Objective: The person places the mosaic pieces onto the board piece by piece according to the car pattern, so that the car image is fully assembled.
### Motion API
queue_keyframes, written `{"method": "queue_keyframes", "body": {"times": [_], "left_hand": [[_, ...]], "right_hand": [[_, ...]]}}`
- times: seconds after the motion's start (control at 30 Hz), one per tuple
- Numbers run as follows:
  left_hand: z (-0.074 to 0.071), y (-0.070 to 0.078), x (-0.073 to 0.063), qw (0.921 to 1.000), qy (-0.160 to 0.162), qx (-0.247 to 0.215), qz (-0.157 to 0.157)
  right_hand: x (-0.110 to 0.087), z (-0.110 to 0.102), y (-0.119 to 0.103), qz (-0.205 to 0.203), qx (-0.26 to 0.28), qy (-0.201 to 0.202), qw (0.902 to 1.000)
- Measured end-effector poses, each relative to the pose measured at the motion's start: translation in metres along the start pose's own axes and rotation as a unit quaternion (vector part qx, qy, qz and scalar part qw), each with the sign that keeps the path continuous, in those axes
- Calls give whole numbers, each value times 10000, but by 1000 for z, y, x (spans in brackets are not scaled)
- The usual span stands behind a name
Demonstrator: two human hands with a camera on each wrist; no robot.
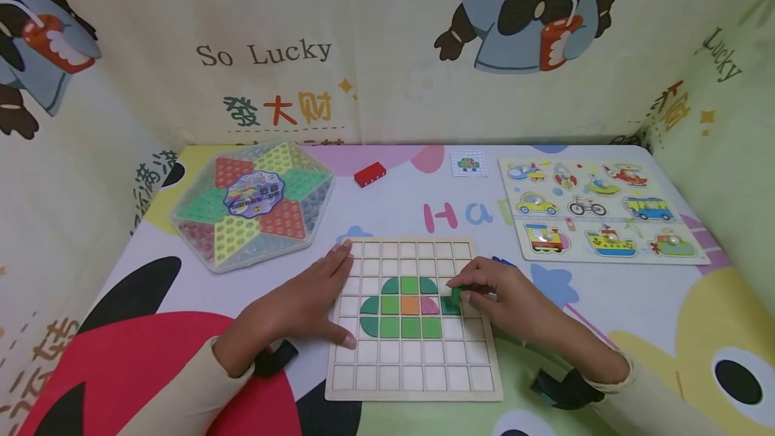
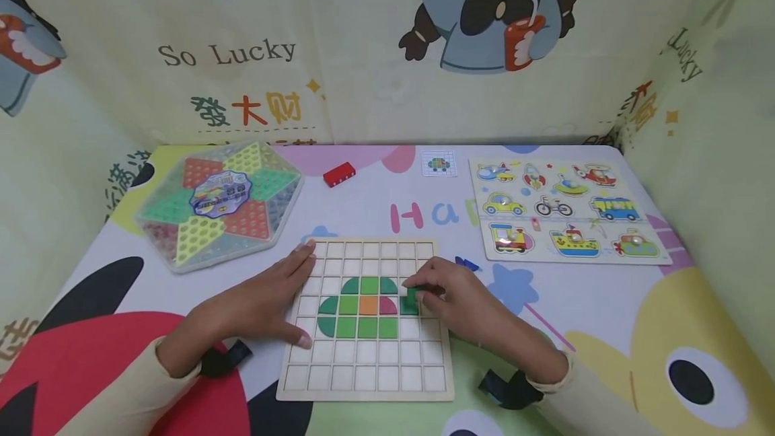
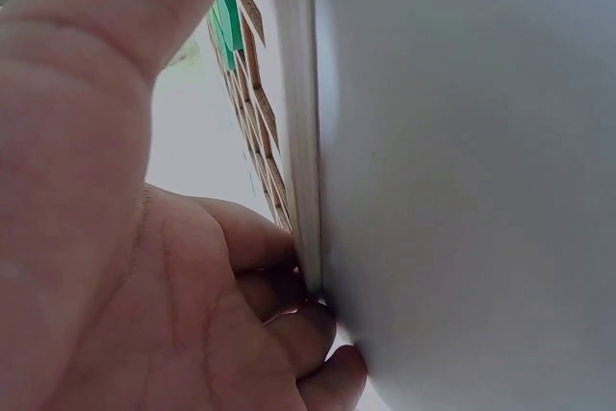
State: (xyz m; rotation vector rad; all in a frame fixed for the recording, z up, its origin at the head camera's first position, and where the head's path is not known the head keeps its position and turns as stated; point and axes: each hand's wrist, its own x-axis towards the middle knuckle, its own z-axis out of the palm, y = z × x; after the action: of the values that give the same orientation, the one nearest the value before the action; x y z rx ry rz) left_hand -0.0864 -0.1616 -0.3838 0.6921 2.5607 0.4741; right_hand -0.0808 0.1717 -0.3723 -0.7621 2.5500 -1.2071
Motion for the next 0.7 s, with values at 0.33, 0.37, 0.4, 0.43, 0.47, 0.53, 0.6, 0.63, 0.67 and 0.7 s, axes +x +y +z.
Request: {"method": "queue_keyframes", "body": {"times": [0.33, 0.37, 0.4, 0.43, 0.47, 0.53, 0.6, 0.63, 0.67, 0.7], "left_hand": [[1, -2, 0, 10000, 41, 27, 41], [2, -2, 0, 10000, 41, 26, 45], [1, -2, 0, 10000, 42, 16, 51], [1, -2, 0, 10000, 47, 15, 58], [1, -2, 1, 10000, 55, 12, 66], [1, -3, 1, 9999, 72, 7, 75], [1, -3, 1, 9999, 81, 5, 80], [1, -3, 1, 9999, 84, -5, 81], [1, -3, 1, 9999, 84, -19, 83], [1, -3, 1, 9999, 83, -25, 81]], "right_hand": [[-5, 12, -3, 254, 337, -589, 9974], [-6, 13, -3, 249, 373, -653, 9969], [-6, 14, -3, 273, 396, -707, 9963], [-6, 15, -3, 279, 375, -740, 9962], [-6, 16, -3, 284, 333, -764, 9961], [-5, 16, -4, 276, 200, -808, 9961], [-4, 16, -4, 274, -45, -815, 9963], [-4, 16, -5, 264, -201, -812, 9961], [-3, 16, -5, 255, -331, -824, 9957], [-3, 15, -5, 251, -442, -840, 9952]]}}
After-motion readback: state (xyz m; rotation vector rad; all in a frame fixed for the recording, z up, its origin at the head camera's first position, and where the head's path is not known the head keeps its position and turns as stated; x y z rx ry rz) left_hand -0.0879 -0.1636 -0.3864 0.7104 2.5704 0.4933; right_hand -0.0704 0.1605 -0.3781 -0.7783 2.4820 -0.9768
